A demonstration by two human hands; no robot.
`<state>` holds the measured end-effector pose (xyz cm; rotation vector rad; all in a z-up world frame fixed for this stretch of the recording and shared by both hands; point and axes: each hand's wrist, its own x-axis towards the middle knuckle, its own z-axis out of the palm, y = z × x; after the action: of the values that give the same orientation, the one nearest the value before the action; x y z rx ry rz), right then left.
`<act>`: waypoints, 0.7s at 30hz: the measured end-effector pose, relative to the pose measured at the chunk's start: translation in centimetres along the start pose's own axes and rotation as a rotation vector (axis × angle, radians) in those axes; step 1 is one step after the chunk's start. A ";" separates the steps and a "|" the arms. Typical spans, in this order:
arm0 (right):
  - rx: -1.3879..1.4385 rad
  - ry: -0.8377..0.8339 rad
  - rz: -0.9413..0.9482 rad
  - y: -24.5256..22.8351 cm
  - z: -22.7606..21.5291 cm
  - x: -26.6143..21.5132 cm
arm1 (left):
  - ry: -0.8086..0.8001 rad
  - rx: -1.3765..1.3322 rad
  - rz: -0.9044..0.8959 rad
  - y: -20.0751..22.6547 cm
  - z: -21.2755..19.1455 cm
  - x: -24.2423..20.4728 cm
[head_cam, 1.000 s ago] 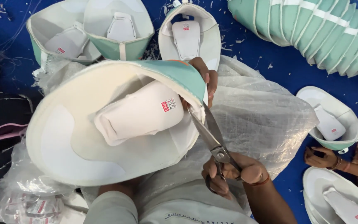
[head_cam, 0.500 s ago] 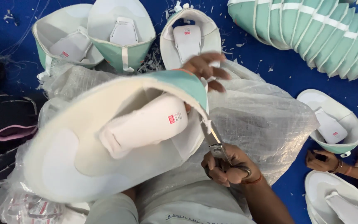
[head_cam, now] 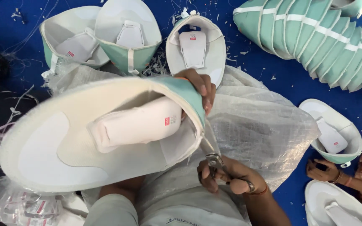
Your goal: The person uses scissors to trim excess material from the edges of white and teal slippers. They handle the slippers one by one, cutting away loose threads and plastic pieces, and then place the finished items into a stack.
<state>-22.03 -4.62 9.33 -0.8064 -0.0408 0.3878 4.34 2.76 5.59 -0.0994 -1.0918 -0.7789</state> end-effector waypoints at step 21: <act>-0.086 -0.150 -0.123 -1.9 -0.3 1.2 | 0.211 -0.115 -0.146 -2.6 3.5 0.1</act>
<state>-20.27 -5.58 10.33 -0.8541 -0.2474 0.3311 0.15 2.34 6.65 -0.0337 -0.8606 -0.9612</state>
